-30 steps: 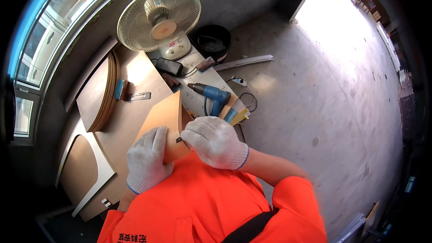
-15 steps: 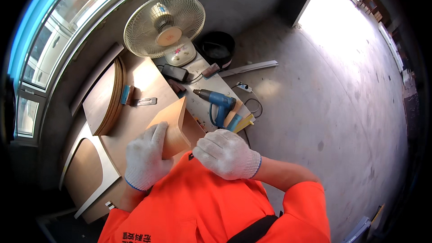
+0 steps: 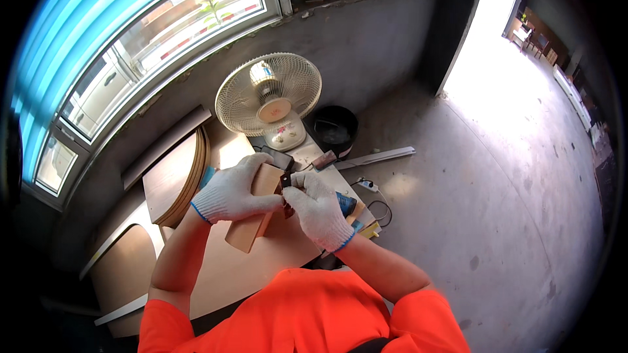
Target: The person uses a heat gun to warm a rectangular wooden board, then smooths the surface with a scraper and sanding block. They trim the edges with a utility knife and sand the corners. Finally, the person carries the finished board across the workshop and places it on a stack of similar boards.
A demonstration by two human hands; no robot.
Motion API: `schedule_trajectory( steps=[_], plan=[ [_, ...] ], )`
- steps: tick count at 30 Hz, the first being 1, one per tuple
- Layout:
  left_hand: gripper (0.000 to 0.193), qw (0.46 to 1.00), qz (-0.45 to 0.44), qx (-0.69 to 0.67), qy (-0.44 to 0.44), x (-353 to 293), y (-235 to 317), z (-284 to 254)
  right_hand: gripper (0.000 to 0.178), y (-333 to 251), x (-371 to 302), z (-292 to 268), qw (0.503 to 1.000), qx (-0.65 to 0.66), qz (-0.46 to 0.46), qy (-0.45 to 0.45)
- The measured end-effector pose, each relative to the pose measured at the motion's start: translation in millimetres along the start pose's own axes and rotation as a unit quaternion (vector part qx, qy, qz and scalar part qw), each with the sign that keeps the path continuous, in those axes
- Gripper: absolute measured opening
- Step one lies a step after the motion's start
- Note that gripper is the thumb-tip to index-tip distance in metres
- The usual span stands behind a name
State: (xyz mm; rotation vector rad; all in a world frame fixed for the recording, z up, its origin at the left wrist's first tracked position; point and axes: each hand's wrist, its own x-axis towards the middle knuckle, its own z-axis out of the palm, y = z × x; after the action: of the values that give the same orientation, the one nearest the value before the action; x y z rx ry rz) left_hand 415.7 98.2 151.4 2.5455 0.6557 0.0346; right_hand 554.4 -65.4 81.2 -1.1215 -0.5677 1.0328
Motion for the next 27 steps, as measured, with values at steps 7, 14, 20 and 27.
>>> schedule_trajectory(
  steps=[7,14,20,27],
  plan=[
    [0.035,0.885,-0.009,-0.464,0.036,20,-86,42,0.017,-23,14,24,0.993,0.059,0.082,-0.053],
    [0.030,0.759,-0.064,-0.620,0.188,-40,-61,46,0.014,-51,11,52,0.989,-0.034,0.088,-0.114],
    [0.035,0.741,-0.070,-0.612,0.269,-75,-55,81,0.013,-30,18,65,0.887,-0.372,-0.246,-0.119],
    [0.044,0.741,-0.071,-0.560,0.363,-82,-63,98,0.020,-32,28,87,0.789,-0.483,-0.332,-0.181]
  ],
)
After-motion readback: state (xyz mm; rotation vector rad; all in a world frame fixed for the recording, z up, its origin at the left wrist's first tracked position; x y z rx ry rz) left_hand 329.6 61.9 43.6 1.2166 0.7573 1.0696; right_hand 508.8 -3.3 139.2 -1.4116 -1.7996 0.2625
